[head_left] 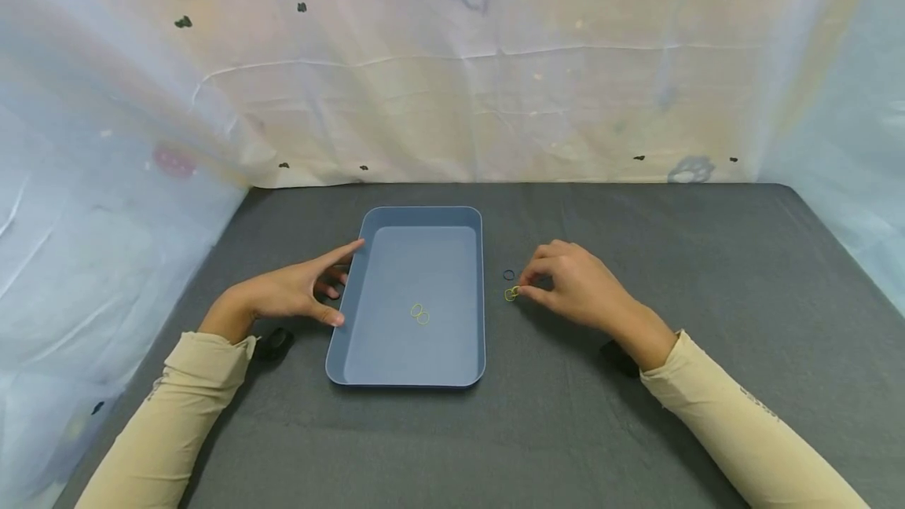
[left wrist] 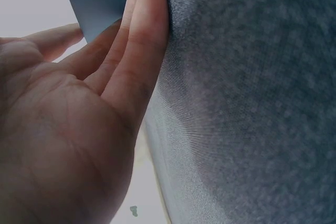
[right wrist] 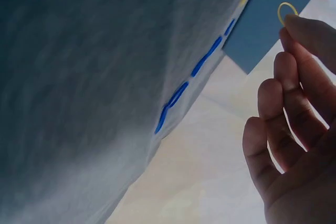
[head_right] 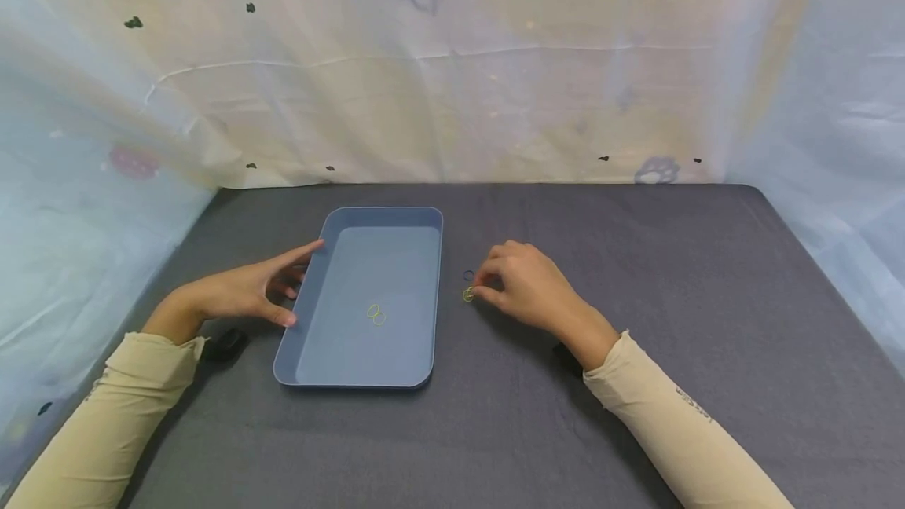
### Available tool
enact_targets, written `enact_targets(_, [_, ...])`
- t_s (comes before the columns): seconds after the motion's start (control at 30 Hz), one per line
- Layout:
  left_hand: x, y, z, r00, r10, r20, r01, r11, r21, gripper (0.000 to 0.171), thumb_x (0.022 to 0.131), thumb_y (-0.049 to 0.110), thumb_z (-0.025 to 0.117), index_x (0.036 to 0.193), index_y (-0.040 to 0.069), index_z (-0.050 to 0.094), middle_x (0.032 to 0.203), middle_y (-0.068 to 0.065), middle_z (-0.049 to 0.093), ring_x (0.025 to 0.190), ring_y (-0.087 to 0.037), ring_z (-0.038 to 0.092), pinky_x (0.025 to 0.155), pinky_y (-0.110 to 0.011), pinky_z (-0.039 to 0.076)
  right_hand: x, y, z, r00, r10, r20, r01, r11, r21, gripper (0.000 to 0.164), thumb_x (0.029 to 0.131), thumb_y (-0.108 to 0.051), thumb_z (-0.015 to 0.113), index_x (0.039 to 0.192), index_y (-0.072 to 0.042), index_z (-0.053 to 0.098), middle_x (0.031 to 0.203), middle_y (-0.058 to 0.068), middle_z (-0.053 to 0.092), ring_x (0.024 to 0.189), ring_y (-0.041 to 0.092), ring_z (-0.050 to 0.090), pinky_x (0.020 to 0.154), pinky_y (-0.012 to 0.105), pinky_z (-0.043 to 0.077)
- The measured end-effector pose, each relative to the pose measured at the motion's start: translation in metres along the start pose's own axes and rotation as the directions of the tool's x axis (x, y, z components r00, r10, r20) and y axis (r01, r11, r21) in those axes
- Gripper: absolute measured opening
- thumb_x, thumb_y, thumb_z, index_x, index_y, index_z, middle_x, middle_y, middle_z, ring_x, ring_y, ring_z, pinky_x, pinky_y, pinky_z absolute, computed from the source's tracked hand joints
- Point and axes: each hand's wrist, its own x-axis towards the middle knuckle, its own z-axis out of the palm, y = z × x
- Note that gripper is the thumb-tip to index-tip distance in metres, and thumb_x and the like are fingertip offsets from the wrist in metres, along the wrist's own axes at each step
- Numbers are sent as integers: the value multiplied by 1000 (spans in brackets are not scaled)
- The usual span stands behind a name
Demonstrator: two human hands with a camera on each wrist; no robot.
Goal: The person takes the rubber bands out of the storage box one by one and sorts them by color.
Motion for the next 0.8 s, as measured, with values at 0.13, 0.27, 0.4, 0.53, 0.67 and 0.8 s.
enact_targets(0.13, [0, 0, 0, 1000, 2, 1, -2, 1000, -1, 117, 83, 28, 83, 161, 28, -3, 161, -24, 20, 134, -40, 43, 103, -51, 43, -1, 5, -1, 1000, -10, -3, 9, 1000, -20, 5, 83, -25, 82, 84, -22, 78, 87, -8, 68, 84, 14, 61, 77, 38, 50])
enact_targets(0.27, [1, -1, 0, 1000, 3, 1, -3, 1000, -3, 117, 83, 28, 83, 161, 28, -3, 161, -24, 20, 133, -40, 43, 102, -50, 44, -2, 10, 0, 1000, 0, 13, 1, 999, -39, 6, 83, -25, 82, 84, -22, 77, 88, -7, 68, 85, 15, 62, 79, 40, 50])
enact_targets(0.4, [1, -2, 0, 1000, -1, 2, 1, 1000, -8, 117, 82, 28, 83, 161, 28, -4, 161, -23, 20, 133, -40, 42, 102, -50, 44, -2, 13, 1, 999, 12, 40, -10, 998, -56, 5, 84, -25, 81, 83, -23, 77, 88, -7, 67, 86, 15, 61, 77, 39, 50])
enact_targets(0.53, [1, -2, 0, 1000, -4, 3, 4, 1000, -12, 117, 83, 28, 83, 161, 29, -4, 161, -23, 20, 134, -40, 42, 102, -50, 44, -1, 14, 1, 998, 0, 58, 4, 997, -73, 5, 84, -25, 81, 84, -22, 77, 88, -7, 67, 85, 15, 60, 78, 38, 50])
enact_targets(0.67, [1, -3, 0, 1000, -6, 4, 6, 1000, -12, 117, 82, 28, 83, 161, 29, -4, 161, -23, 20, 133, -40, 43, 102, -50, 44, -1, 14, 2, 998, -18, 63, 23, 996, -80, 7, 84, -26, 81, 84, -20, 77, 88, -6, 67, 84, 16, 61, 79, 39, 50])
enact_targets(0.8, [2, -3, -1, 1000, -2, 3, 2, 1000, -7, 117, 82, 28, 83, 161, 29, -3, 161, -22, 20, 133, -39, 42, 102, -50, 44, -1, 15, 2, 998, -20, 66, 26, 996, -87, 6, 84, -26, 82, 84, -21, 77, 89, -6, 68, 84, 16, 61, 80, 40, 50])
